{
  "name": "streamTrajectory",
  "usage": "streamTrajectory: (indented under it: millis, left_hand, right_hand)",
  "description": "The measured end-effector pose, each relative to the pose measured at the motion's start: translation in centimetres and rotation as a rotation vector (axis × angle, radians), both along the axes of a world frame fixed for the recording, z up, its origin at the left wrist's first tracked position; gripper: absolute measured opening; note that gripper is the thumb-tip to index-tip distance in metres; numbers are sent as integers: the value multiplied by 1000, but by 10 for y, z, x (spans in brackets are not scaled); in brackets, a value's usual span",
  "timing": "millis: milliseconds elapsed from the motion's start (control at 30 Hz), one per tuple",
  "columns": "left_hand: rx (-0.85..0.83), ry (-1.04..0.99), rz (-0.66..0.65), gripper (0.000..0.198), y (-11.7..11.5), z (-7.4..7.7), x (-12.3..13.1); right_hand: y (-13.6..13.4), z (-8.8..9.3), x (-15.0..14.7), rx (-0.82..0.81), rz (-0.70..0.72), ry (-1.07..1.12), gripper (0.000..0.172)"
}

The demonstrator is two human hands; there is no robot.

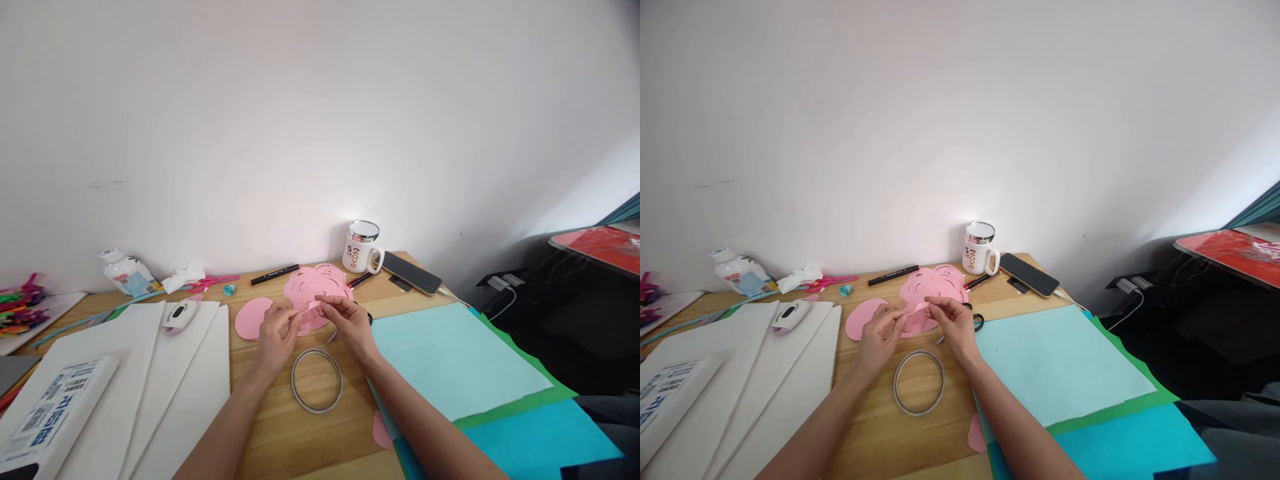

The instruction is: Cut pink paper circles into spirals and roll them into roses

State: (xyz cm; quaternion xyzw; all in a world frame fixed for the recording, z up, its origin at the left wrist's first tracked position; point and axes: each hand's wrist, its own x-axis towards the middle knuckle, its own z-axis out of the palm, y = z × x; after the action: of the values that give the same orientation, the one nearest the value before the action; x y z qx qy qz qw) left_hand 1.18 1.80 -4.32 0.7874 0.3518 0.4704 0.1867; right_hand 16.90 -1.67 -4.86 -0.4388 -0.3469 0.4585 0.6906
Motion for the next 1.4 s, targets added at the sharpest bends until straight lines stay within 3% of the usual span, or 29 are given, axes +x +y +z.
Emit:
streamTrajectory:
  millis: [433, 700, 1033, 1400]
  left_hand:
    - [-12, 22, -6, 16, -1, 0, 0]
    - [-5, 13, 20, 17, 0, 1, 0]
    - [10, 43, -13, 15, -2, 1, 0]
    - [17, 1, 76, 17, 1, 0, 0]
  right_hand:
    - [1, -3, 2, -9, -82, -7, 22]
    - [0, 0, 1, -8, -16, -36, 27]
    - [0, -1, 2, -23, -84, 10, 25]
    - [0, 1, 1, -26, -40, 4, 31]
